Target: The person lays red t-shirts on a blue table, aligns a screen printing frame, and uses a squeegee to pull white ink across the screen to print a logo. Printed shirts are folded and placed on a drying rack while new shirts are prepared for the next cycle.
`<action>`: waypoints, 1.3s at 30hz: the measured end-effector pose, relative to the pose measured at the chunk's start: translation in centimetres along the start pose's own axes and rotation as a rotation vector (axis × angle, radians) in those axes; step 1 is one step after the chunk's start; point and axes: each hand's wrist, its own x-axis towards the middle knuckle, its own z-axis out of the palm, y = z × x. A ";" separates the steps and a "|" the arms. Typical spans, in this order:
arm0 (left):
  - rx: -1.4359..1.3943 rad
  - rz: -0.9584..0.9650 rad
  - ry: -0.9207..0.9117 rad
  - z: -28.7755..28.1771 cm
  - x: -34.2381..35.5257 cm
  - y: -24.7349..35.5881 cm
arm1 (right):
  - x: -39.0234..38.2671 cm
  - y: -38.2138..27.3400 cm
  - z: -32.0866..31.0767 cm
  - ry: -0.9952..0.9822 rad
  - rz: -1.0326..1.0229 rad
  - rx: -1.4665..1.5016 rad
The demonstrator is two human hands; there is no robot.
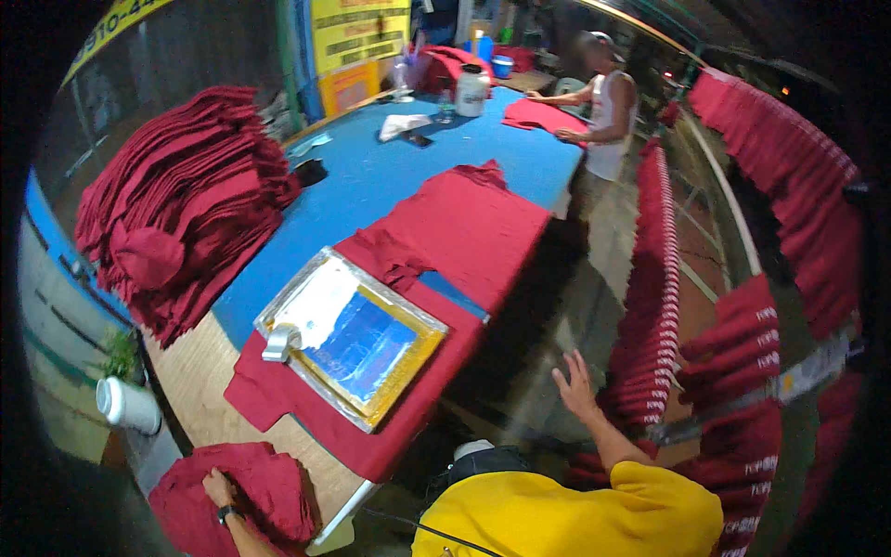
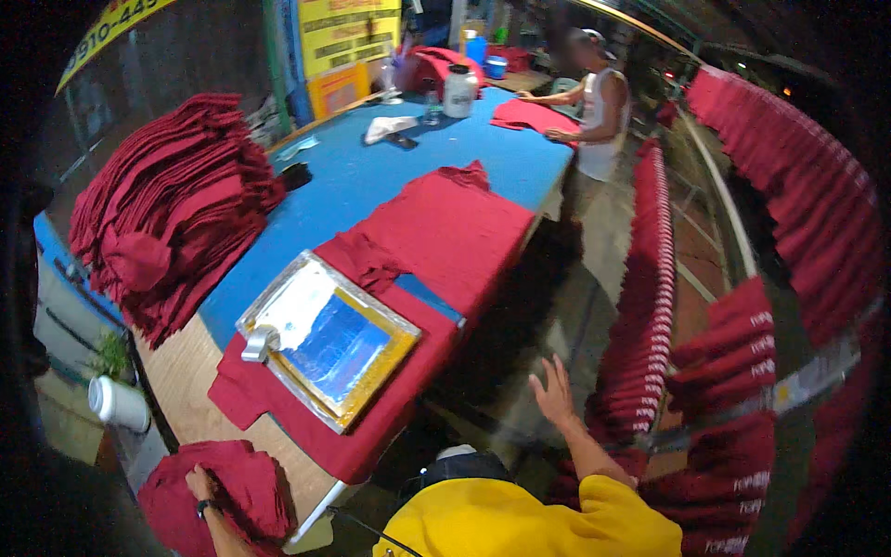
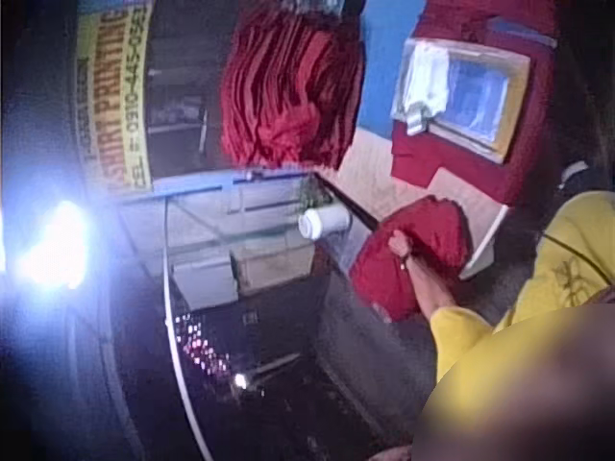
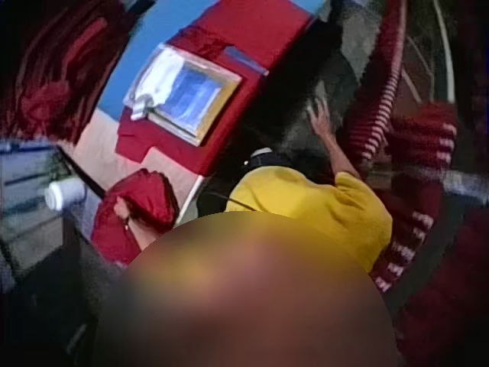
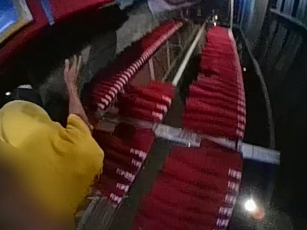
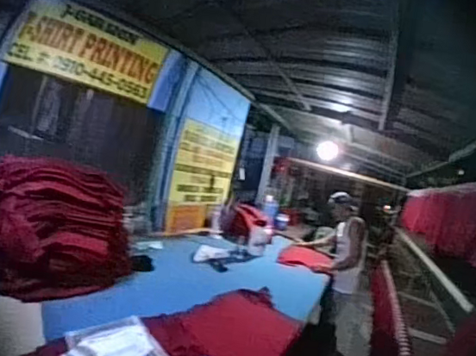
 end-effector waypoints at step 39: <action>-0.132 0.572 -0.619 29.7 -64.7 25.9 | 19.4 7.6 -1.3 -0.672 0.072 0.688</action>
